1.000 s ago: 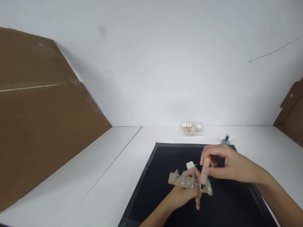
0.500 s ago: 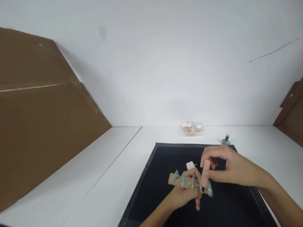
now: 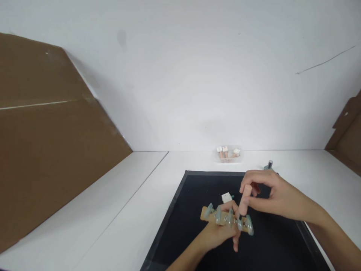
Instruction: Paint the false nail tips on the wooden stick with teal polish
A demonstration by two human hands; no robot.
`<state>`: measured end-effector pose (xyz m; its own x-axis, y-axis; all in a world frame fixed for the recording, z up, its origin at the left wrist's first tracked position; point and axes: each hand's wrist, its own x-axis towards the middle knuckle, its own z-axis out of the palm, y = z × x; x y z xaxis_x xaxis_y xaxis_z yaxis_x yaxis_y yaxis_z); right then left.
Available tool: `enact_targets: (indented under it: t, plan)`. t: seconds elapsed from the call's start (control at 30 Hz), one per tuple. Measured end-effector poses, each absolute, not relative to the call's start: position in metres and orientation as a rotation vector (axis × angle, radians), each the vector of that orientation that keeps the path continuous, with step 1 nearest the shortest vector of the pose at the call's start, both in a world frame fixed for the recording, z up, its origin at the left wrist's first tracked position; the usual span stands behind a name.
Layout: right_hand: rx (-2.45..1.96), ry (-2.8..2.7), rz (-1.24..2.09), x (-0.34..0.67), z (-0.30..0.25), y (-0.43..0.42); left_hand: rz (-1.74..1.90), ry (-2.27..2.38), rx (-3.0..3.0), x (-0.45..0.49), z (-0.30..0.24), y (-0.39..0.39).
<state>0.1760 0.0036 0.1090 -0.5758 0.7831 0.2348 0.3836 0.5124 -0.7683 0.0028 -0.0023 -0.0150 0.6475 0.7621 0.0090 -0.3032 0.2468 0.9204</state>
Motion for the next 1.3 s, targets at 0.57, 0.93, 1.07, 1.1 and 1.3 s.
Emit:
enact_targets:
  t: [0.57,0.93,1.07,1.1,1.3]
  plan:
    - [-1.033,-2.170,0.830,0.176,0.111,0.002,0.771,0.475,1.080,0.005,-0.019,-0.004]
    - [-0.928,-2.285,1.007,0.173,0.113,0.002,0.784,0.449,1.106,0.006,-0.016,-0.002]
    - [-0.984,-2.220,0.914,0.175,0.111,0.003,0.792,0.461,1.094,0.007,-0.016,-0.003]
    - [-0.998,-2.205,0.895,0.175,0.111,0.003,0.786,0.464,1.088,0.007,-0.017,-0.004]
    - [-1.016,-2.179,0.874,0.177,0.109,0.003,0.783,0.459,1.079,0.006,-0.019,-0.003]
